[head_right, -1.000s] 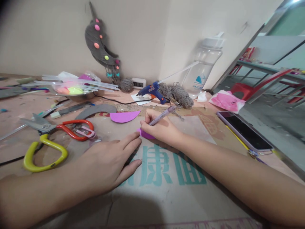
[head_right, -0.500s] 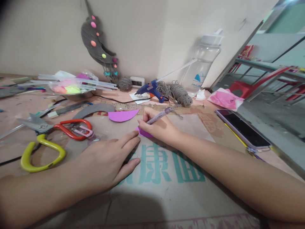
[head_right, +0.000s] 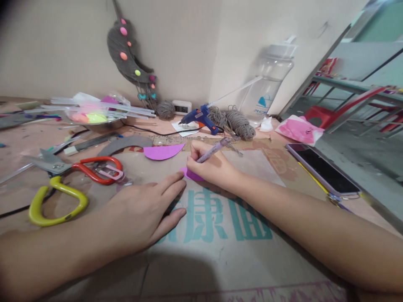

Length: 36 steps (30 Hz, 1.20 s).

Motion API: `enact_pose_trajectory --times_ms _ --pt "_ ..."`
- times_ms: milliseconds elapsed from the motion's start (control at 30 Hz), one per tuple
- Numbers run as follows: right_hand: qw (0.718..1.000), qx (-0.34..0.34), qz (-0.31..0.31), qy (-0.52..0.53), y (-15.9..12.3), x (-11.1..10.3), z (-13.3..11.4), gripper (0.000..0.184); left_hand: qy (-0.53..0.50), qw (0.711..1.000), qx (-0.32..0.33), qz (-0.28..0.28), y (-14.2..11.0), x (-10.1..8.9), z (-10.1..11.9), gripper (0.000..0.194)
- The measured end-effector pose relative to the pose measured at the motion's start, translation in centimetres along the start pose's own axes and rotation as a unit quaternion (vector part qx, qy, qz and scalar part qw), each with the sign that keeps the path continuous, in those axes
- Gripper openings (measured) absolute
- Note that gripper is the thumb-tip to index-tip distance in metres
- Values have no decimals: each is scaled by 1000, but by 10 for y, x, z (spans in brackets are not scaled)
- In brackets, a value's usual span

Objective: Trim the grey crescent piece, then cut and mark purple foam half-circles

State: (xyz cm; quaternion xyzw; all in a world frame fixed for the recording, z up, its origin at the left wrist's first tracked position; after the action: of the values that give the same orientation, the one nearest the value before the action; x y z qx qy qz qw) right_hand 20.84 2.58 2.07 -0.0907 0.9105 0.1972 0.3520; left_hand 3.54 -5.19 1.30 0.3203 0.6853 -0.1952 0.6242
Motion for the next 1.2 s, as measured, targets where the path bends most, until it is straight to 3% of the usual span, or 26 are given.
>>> enact_pose_trajectory --times_ms 100,267,633,1200 --pt "1000 10 -6 -2 -1 -1 -1 22 2 1000 -2 -1 0 1 0 50" --pt "999 -8 39 -5 -2 -6 -1 25 3 1000 -2 -2 2 0 -1 52" --pt "1000 -1 -8 1 -1 -2 2 25 9 1000 2 -12 1 -2 0 51" --pt "999 -6 5 -44 -3 -6 -5 26 3 1000 1 -23 2 -3 -2 54"
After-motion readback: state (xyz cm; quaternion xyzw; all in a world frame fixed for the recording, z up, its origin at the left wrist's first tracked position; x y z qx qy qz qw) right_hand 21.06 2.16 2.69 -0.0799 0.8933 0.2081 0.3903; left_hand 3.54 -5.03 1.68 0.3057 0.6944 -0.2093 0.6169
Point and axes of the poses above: each hand's wrist, its own y-axis towards the middle knuckle, its own x-axis out of the palm, z = x × y, the point moved 2 cm from there along y, towards the middle knuckle, and after that the axes turned 3 degrees about -x, right-handed, at the moved point
